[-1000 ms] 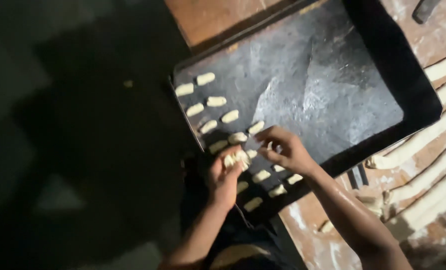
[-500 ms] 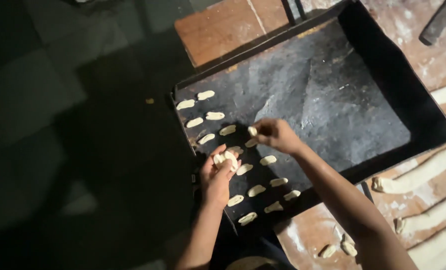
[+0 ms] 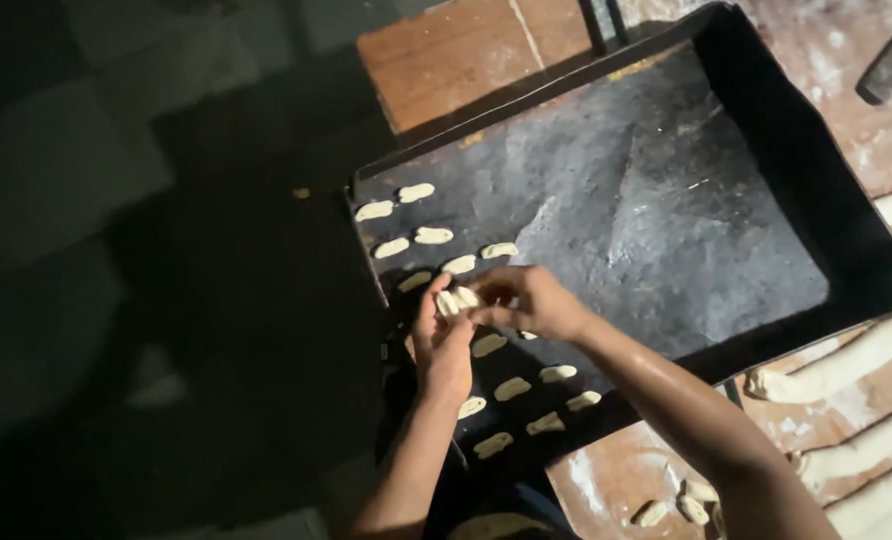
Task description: The person takes small cut dough pieces one at a time, twists and shapes each piece by hand, and places it in rows on a black baking tray, gradually filling the tray while a coworker cuts dough ropes into pieces on the floured table.
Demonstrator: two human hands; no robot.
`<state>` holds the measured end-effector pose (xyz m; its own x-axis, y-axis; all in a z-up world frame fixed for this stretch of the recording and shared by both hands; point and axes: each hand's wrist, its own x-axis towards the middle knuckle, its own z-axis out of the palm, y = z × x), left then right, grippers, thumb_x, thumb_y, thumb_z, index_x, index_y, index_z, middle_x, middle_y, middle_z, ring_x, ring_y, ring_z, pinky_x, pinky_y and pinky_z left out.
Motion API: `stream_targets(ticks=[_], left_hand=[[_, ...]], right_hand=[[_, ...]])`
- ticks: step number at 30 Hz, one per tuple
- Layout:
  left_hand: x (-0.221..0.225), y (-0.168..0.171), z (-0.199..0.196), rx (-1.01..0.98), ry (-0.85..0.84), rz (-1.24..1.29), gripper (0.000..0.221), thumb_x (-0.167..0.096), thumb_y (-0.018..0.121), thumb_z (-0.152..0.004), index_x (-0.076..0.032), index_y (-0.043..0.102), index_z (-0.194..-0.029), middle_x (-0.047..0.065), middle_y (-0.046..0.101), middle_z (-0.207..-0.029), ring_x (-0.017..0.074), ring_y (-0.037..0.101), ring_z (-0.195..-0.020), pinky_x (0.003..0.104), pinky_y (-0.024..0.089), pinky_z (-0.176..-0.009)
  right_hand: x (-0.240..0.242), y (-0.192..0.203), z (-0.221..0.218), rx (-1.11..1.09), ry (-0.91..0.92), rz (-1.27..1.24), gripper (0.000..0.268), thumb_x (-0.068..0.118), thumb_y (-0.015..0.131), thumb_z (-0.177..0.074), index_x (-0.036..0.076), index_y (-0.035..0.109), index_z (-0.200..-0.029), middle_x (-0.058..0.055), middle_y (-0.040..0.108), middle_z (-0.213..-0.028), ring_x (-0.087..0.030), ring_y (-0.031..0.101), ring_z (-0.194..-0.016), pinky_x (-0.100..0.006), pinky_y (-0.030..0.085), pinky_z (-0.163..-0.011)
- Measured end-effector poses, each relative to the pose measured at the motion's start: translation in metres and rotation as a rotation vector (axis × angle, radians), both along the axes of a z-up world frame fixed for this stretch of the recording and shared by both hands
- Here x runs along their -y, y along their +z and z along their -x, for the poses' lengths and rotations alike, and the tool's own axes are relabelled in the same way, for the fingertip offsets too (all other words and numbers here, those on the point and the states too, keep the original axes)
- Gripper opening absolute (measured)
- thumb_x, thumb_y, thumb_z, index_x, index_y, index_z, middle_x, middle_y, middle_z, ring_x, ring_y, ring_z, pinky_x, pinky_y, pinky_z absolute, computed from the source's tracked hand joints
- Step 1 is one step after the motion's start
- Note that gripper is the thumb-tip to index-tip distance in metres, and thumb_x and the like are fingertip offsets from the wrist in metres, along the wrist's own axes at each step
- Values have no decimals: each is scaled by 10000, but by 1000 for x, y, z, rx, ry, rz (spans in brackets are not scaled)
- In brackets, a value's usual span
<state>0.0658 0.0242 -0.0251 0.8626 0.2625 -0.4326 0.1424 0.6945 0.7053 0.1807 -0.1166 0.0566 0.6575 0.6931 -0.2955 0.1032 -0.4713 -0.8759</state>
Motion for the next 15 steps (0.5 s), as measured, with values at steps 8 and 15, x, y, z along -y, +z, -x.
stream_targets(ticks=[8, 15], left_hand=[[-10, -19, -18, 81, 96, 15, 640, 114, 617, -922, -65, 476, -1521, 88, 574, -1293, 179, 585, -1108, 338, 504, -984], [-18, -3, -45, -2, 150, 121, 626, 81, 629, -912, -75, 431, -1485, 199, 596, -1383, 312, 615, -1243, 413, 520, -1045]], right_hand=[[-2, -39, -42, -338, -100, -239, 248, 135, 776, -910, -21, 735, -1098, -59, 735, -977, -104, 672, -883, -284, 562, -767], [-20, -57, -97, 294, -12, 118, 469, 84, 849, -649, 69, 759, -1109, -92, 726, -976, -219, 682, -798, -342, 576, -738]])
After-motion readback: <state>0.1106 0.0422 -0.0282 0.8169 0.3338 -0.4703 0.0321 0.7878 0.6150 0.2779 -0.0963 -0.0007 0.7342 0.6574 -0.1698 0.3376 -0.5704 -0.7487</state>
